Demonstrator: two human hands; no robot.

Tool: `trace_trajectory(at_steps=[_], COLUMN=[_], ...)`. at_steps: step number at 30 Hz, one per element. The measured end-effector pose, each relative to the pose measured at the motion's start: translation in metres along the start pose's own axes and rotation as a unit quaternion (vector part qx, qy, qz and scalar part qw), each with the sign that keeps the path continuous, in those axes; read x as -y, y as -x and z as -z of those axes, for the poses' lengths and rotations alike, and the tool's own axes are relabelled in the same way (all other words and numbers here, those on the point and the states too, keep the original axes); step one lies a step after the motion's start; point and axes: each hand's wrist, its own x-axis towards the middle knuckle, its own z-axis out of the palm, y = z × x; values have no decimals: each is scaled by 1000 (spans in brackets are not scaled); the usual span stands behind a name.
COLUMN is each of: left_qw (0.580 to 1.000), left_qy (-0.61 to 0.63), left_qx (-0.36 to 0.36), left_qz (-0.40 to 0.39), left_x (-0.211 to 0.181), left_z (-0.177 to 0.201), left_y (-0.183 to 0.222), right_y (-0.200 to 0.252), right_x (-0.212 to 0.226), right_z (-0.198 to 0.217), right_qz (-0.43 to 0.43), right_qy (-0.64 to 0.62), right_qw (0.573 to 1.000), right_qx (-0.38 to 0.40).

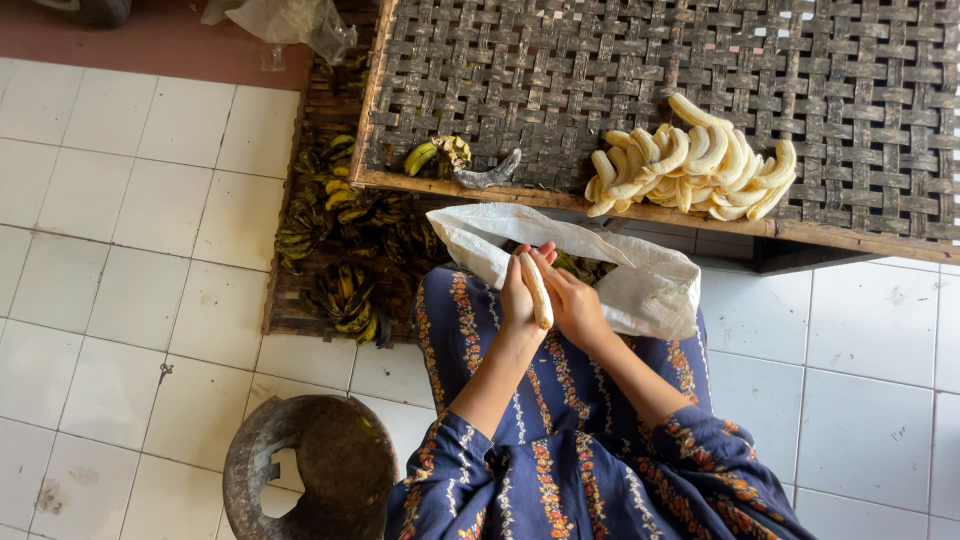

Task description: The person peels bananas by hand and with a small knife, placing the peeled fruit on a woven wooden platform and discarding the skins into a white bag.

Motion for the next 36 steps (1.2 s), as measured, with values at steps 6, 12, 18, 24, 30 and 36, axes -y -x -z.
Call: trace_trajectory(at_steps=[6,12,18,24,30,36], left_qw=[984,945,943,970,988,989], left_qy=[119,60,51,117,144,-132], left_qx=[98,263,189,134,-23,-72], left_qz=[87,187,268,167,54,3], left_x=[-16,-18,-16,-1,33,46], left_z=[-21,-37,-23,25,57,35], left_y=[-4,7,3,-32,-58,-49], right_y=[-35,-57,-63,-46,-19,-22], right_x=[6,4,-5,4,0,-38], right_z=[24,88,142,146,53,48], right_qz=[16,-54,-103,-40,35,-49], right_qy=[392,432,517,156,-153,-81], right_qw=[920,881,806,952,968,988], right_qx=[3,183,270,261,196,123])
